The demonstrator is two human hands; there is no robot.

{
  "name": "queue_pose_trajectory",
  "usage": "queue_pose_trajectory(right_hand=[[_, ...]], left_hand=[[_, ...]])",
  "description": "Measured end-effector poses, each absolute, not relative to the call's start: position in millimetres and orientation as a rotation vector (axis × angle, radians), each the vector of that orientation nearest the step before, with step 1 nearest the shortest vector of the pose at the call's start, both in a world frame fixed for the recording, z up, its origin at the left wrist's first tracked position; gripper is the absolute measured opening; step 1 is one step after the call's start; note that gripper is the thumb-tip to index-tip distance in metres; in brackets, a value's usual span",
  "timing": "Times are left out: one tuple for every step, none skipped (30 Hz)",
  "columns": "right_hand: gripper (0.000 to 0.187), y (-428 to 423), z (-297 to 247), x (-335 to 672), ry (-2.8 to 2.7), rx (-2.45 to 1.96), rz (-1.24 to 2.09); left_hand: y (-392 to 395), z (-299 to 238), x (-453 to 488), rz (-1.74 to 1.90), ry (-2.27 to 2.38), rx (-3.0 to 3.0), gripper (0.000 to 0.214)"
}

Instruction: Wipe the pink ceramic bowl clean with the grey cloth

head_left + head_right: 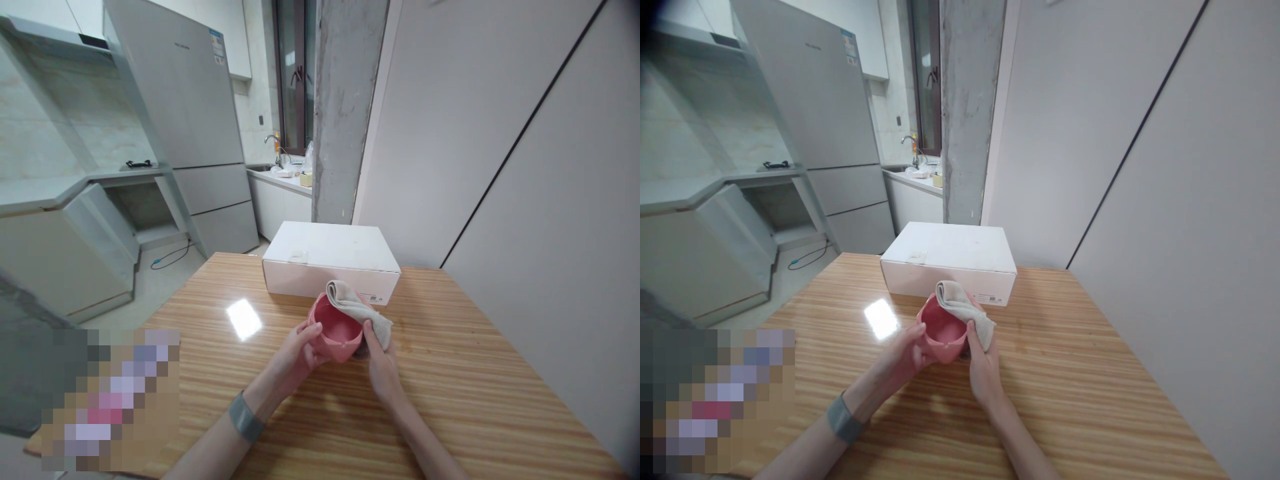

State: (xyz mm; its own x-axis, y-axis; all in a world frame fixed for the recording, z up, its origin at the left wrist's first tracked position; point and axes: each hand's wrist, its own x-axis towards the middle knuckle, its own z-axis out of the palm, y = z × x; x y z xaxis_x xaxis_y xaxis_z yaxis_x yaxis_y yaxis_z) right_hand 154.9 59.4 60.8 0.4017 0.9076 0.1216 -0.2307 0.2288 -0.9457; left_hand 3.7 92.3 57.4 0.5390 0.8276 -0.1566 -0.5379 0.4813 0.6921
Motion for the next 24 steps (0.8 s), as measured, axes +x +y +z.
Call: queue_pose_trajectory(right_hand=[[0.049, 61.3, 60.7, 158.8, -0.78, -1.054, 0.929], [0.049, 63.5, 60.4, 163.5, -0.753, -1.065, 0.943], [0.048, 65.8, 59.9, 168.5, -0.728, -1.072, 0.957], [0.048, 67.9, 59.4, 173.6, -0.709, -1.074, 0.973], [0.047, 69.6, 59.0, 178.5, -0.697, -1.076, 0.995], [0.047, 70.8, 58.8, 183.0, -0.685, -1.081, 1.018], [0.047, 71.4, 59.0, 186.7, -0.678, -1.089, 1.051], [0.047, 71.4, 59.5, 189.5, -0.674, -1.099, 1.089], [0.048, 70.9, 60.2, 191.3, -0.674, -1.109, 1.127], [0.049, 70.1, 60.9, 192.1, -0.68, -1.116, 1.157], [0.049, 69.2, 61.6, 192.0, -0.691, -1.117, 1.176], [0.049, 68.4, 61.9, 191.2, -0.702, -1.116, 1.183], [0.05, 67.6, 61.9, 189.8, -0.709, -1.115, 1.18], [0.05, 67.0, 61.5, 188.1, -0.711, -1.117, 1.167], [0.05, 66.5, 60.7, 186.2, -0.706, -1.122, 1.144], [0.05, 66.2, 59.6, 184.1, -0.696, -1.132, 1.112], [0.049, 65.8, 58.6, 181.9, -0.687, -1.143, 1.076], [0.048, 65.5, 57.6, 179.7, -0.681, -1.153, 1.037], [0.047, 65.1, 57.0, 177.2, -0.682, -1.154, 1.003], [0.046, 64.6, 56.7, 174.6, -0.691, -1.146, 0.976], [0.045, 64.0, 56.7, 171.9, -0.705, -1.128, 0.962], [0.045, 63.4, 56.9, 169.0, -0.723, -1.102, 0.956], [0.044, 62.7, 57.3, 166.0, -0.744, -1.074, 0.954], [0.044, 61.9, 57.5, 163.0, -0.767, -1.045, 0.95]], left_hand=[[93.1, 57.3, 2.9, 0.856, 0.54, 0.618, 0.04], [94.0, 57.1, 2.3, 0.83, 0.574, 0.601, 0.039], [94.9, 56.8, 1.9, 0.802, 0.612, 0.586, 0.04], [95.7, 56.4, 1.7, 0.773, 0.646, 0.574, 0.042], [96.3, 55.9, 1.7, 0.742, 0.669, 0.569, 0.044], [96.7, 55.1, 1.9, 0.709, 0.677, 0.571, 0.047], [96.8, 54.2, 2.2, 0.68, 0.67, 0.575, 0.05], [96.8, 53.0, 2.4, 0.66, 0.653, 0.58, 0.05], [96.6, 51.6, 2.6, 0.651, 0.632, 0.584, 0.049], [96.3, 50.1, 2.7, 0.649, 0.613, 0.586, 0.048], [96.1, 48.5, 2.7, 0.655, 0.597, 0.587, 0.047], [96.0, 47.1, 2.6, 0.67, 0.587, 0.589, 0.047], [95.9, 45.9, 2.4, 0.69, 0.585, 0.592, 0.047], [95.9, 44.9, 2.3, 0.71, 0.594, 0.595, 0.047], [95.9, 44.2, 2.2, 0.734, 0.611, 0.597, 0.046], [96.0, 43.8, 2.1, 0.762, 0.629, 0.601, 0.045], [96.0, 43.8, 2.1, 0.787, 0.649, 0.603, 0.043], [95.9, 44.2, 2.2, 0.81, 0.665, 0.605, 0.041], [95.9, 44.8, 2.3, 0.833, 0.679, 0.604, 0.039], [95.9, 45.6, 2.5, 0.858, 0.683, 0.603, 0.038], [96.0, 46.4, 2.8, 0.883, 0.681, 0.597, 0.037], [96.2, 47.2, 3.1, 0.907, 0.673, 0.586, 0.036], [96.4, 47.8, 3.4, 0.935, 0.664, 0.569, 0.034], [96.6, 48.3, 3.8, 0.968, 0.654, 0.547, 0.032]])
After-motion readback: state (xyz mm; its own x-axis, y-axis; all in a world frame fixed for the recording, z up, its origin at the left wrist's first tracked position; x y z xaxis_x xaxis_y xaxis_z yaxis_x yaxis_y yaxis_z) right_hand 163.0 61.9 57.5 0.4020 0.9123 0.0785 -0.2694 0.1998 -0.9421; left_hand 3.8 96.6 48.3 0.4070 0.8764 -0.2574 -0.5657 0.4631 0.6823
